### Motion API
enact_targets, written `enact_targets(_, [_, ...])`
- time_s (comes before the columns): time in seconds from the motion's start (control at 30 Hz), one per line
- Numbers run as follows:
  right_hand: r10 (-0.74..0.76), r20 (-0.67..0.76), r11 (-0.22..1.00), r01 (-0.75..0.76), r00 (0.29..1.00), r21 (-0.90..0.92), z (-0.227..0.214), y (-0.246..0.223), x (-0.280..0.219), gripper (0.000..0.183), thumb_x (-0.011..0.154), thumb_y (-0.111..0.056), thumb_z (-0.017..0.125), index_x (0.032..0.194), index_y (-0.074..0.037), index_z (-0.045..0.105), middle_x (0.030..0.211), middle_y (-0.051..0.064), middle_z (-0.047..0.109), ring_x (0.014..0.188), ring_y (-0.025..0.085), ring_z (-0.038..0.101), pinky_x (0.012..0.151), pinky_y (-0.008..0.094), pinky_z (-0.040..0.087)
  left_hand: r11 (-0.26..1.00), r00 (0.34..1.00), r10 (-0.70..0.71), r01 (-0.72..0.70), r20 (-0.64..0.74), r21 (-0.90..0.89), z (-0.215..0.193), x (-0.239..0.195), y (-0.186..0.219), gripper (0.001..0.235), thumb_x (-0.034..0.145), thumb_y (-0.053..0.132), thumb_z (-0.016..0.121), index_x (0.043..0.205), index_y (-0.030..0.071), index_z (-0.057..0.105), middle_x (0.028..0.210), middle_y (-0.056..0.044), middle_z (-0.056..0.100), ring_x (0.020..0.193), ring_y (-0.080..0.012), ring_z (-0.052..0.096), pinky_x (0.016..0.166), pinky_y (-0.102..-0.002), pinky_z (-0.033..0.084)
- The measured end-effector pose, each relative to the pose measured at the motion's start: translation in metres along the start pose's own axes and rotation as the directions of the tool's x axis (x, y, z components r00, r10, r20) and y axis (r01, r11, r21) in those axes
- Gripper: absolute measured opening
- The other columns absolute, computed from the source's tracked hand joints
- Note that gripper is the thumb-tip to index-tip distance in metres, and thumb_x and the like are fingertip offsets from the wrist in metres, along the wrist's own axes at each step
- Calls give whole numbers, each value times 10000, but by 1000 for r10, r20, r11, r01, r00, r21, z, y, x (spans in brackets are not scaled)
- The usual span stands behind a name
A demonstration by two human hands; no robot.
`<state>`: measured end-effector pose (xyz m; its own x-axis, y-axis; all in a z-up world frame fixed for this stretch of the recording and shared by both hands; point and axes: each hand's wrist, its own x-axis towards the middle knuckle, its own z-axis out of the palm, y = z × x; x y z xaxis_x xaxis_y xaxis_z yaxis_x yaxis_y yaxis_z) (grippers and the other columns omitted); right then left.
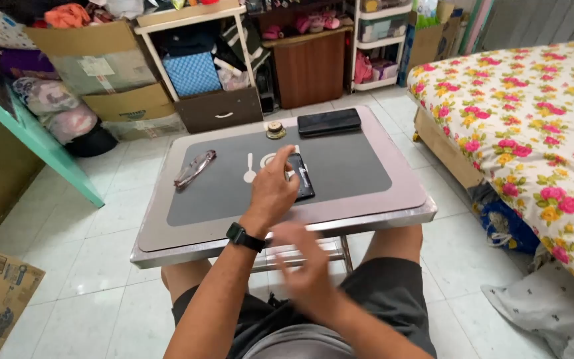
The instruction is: The person uses a small tool to work on the back of a black electronic device placed on a table. They manipulate the device and the tool with both hands, focusing on the internal components visible after the back cover is removed.
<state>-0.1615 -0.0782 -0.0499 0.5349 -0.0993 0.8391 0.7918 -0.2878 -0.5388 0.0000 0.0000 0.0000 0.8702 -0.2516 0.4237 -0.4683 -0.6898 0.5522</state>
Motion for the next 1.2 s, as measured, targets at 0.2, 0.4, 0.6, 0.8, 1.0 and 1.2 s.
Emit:
enact_targets(0.2, [-113,215,984,78,970,163,26,-56,-36,225,1013,-134,706,1204,-18,685,1316,219,615,1296,455,589,1201,636,448,1000,994,-27,26,-106,-18,-3,4,-15,559,966,-5,532,1500,145,600,963,-100,753,834,-313,660,743,-502,552])
enact_targets(0.4, [22,186,992,-44,982,116,24,-38,-46,392,959,-105,767,1327,-10,669,1479,223,571,1377,422,613,1181,556,492,999,990,-39,42,-137,23,4,9,-17,627,928,-32,540,1527,149,583,823,-73,681,805,-304,642,741,-502,555])
enact_targets(0.6, [-33,355,930,-101,934,354,8,-58,-55,134,1066,-116,736,1058,18,737,1207,252,674,1191,493,688,1039,608,551,994,992,-102,104,-69,31,-5,8,-5,648,956,-42,565,1578,136,538,1000,-134,734,905,-312,680,829,-506,596])
enact_targets(0.8, [129,248,990,-141,960,31,24,8,-102,584,891,-201,870,1417,-14,698,1471,234,689,1409,383,645,1181,530,503,995,995,-62,67,-80,69,7,11,-10,661,961,-69,578,1592,124,527,966,-119,704,888,-321,663,768,-499,572])
enact_targets(1.0, [89,692,873,-391,717,293,3,-24,-70,391,1060,-381,716,1279,-62,668,1112,107,758,952,229,757,894,402,620,998,996,-43,46,-73,34,3,10,-18,659,945,-24,533,1584,137,532,933,-115,706,857,-338,643,773,-515,534])
enact_targets(1.2, [527,500,825,-554,688,-107,5,21,-10,355,898,-309,777,1190,-107,790,1122,10,856,1042,159,798,944,332,589,995,997,12,-6,-71,95,11,7,-23,656,959,0,587,1579,203,517,1133,-154,713,978,-401,672,801,-545,539])
